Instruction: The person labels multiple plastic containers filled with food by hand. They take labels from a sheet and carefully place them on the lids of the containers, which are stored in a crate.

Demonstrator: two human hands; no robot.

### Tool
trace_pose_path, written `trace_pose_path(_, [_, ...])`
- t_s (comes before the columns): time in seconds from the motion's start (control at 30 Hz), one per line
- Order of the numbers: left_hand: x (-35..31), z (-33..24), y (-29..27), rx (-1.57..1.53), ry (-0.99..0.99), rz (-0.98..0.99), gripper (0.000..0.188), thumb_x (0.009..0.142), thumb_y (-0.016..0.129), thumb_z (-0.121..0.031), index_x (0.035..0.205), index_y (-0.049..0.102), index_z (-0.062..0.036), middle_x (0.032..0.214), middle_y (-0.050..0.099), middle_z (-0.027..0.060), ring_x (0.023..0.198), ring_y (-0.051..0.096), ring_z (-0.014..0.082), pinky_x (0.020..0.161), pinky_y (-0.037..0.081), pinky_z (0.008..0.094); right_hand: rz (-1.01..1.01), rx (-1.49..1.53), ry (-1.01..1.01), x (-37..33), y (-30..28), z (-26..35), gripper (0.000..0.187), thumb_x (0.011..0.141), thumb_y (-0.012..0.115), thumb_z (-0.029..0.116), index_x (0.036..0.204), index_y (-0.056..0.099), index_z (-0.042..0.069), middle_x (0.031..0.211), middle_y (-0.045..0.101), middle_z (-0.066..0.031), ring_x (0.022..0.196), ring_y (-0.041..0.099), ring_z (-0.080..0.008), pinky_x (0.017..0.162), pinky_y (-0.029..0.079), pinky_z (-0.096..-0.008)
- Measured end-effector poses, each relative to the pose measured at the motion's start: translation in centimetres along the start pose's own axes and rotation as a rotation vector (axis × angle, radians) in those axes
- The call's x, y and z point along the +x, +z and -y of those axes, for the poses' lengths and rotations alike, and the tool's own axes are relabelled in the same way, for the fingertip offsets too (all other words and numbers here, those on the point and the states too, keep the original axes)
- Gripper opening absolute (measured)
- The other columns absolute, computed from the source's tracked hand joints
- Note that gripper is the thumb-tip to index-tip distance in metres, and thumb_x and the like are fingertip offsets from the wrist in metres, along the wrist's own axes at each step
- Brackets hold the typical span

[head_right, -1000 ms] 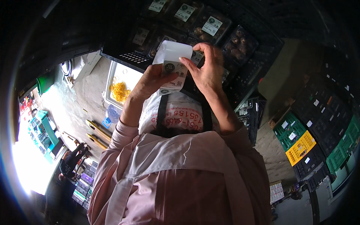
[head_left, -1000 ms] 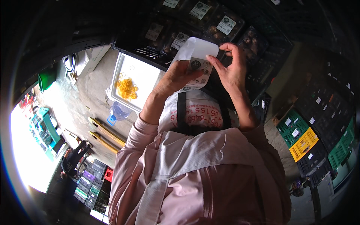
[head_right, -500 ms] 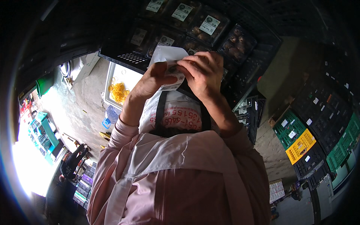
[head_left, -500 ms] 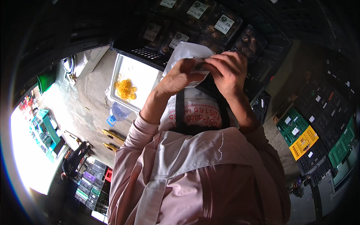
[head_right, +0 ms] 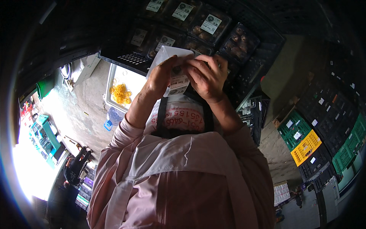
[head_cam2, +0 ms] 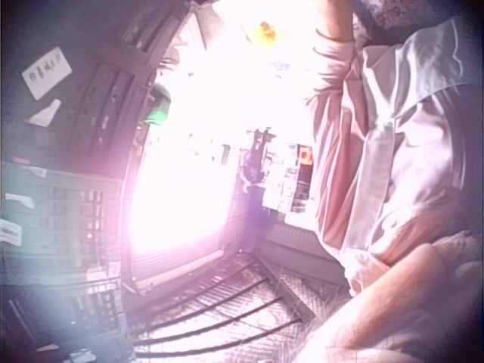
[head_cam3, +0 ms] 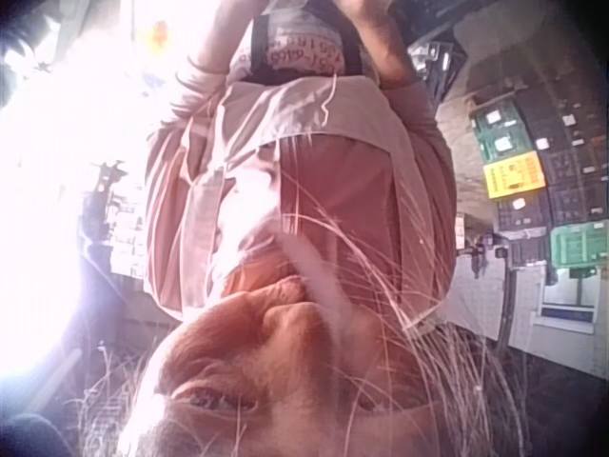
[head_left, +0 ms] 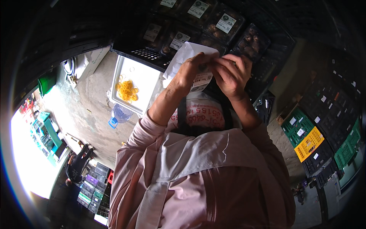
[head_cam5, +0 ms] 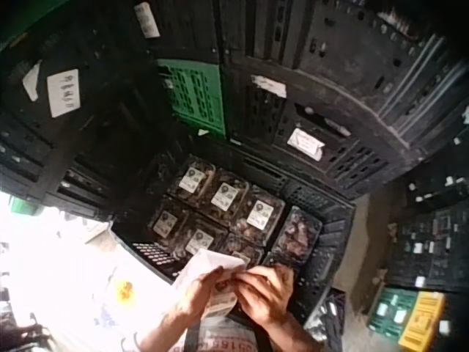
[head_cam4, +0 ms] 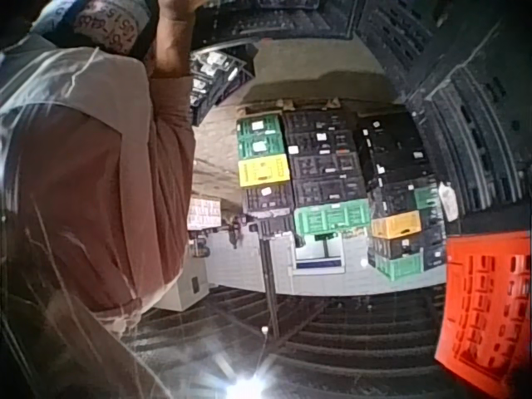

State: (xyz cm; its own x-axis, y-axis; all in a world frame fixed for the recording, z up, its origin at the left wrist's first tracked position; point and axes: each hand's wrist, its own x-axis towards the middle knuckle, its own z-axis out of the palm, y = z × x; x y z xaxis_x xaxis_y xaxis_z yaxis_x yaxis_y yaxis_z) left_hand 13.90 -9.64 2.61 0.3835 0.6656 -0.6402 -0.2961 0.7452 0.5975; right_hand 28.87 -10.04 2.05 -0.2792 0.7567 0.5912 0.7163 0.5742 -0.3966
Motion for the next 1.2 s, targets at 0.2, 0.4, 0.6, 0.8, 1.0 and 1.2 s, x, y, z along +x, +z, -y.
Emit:
trace_pose_path(0.2, [0.5, 0.8, -1.3, 0.265, 0.283, 0.100, 0.042, 0.088, 0.030, -0.029, 0.117, 0.047, -0.0015, 0.102, 0.054, 0.0128, 0.091, 0.052, 0.0164, 0.081, 0.041, 0.0273, 0.028, 0.070, 0.125, -0.9, 0.8, -0.2, 0.022, 0.064, 0.067, 0.013, 0.085, 0.061, 0.011, 0.088, 0.058, 0.0042, 0.082, 0.052, -0.0146, 0.075, 0.035, -0.0329])
trace_pose_path(0.4, [0.2, 0.2, -0.1, 0.216, 0.146, -0.015, 0.047, 0.089, 0.027, -0.037, 0.115, 0.050, -0.0047, 0.096, 0.057, 0.0114, 0.085, 0.051, 0.0158, 0.079, 0.039, 0.0257, 0.065, 0.097, 0.090, -0.3, 0.7, -0.2, 0.015, 0.065, 0.066, 0.014, 0.080, 0.062, 0.010, 0.084, 0.059, 0.0040, 0.077, 0.053, -0.0153, 0.074, 0.034, -0.0316])
trace_pose_path(0.6, [0.2, 0.1, -0.2, 0.239, 0.076, -0.032, 0.048, 0.089, 0.027, -0.035, 0.118, 0.047, -0.0021, 0.108, 0.052, 0.0130, 0.098, 0.051, 0.0177, 0.086, 0.038, 0.0270, 0.075, 0.074, 0.021, -0.3, 0.8, -0.5, 0.011, 0.067, 0.064, 0.013, 0.077, 0.061, 0.009, 0.081, 0.059, 0.0027, 0.078, 0.053, -0.0155, 0.072, 0.035, -0.0319])
trace_pose_path(0.8, [0.6, 0.7, -0.9, 0.289, 0.212, -0.026, 0.040, 0.090, 0.031, -0.028, 0.115, 0.048, -0.0021, 0.104, 0.055, 0.0129, 0.091, 0.054, 0.0184, 0.083, 0.040, 0.0273, 0.152, 0.049, -0.021, -0.9, 0.5, -0.6, 0.012, 0.069, 0.061, 0.012, 0.080, 0.059, 0.008, 0.084, 0.056, 0.0004, 0.084, 0.051, -0.0157, 0.077, 0.035, -0.0362])
trace_pose_path(1.0, [1.2, -0.5, -0.2, -0.104, -0.133, -0.269, 0.036, 0.089, 0.037, -0.026, 0.113, 0.048, -0.0014, 0.101, 0.056, 0.0108, 0.086, 0.054, 0.0169, 0.077, 0.043, 0.0262, 0.180, 0.167, -0.001, -1.2, 0.2, -0.7, 0.022, 0.065, 0.067, 0.011, 0.085, 0.057, 0.010, 0.076, 0.057, 0.0029, 0.083, 0.053, -0.0141, 0.085, 0.033, -0.0383])
trace_pose_path(1.2, [2.6, 1.4, -1.9, 0.032, 0.070, -0.211, 0.041, 0.084, 0.041, -0.031, 0.111, 0.049, -0.0012, 0.103, 0.055, 0.0086, 0.089, 0.054, 0.0164, 0.074, 0.043, 0.0271, 0.168, 0.251, 0.006, -0.6, -1.0, -1.0, 0.011, 0.064, 0.069, 0.010, 0.072, 0.062, 0.013, 0.073, 0.057, 0.0046, 0.078, 0.053, -0.0126, 0.084, 0.034, -0.0360])
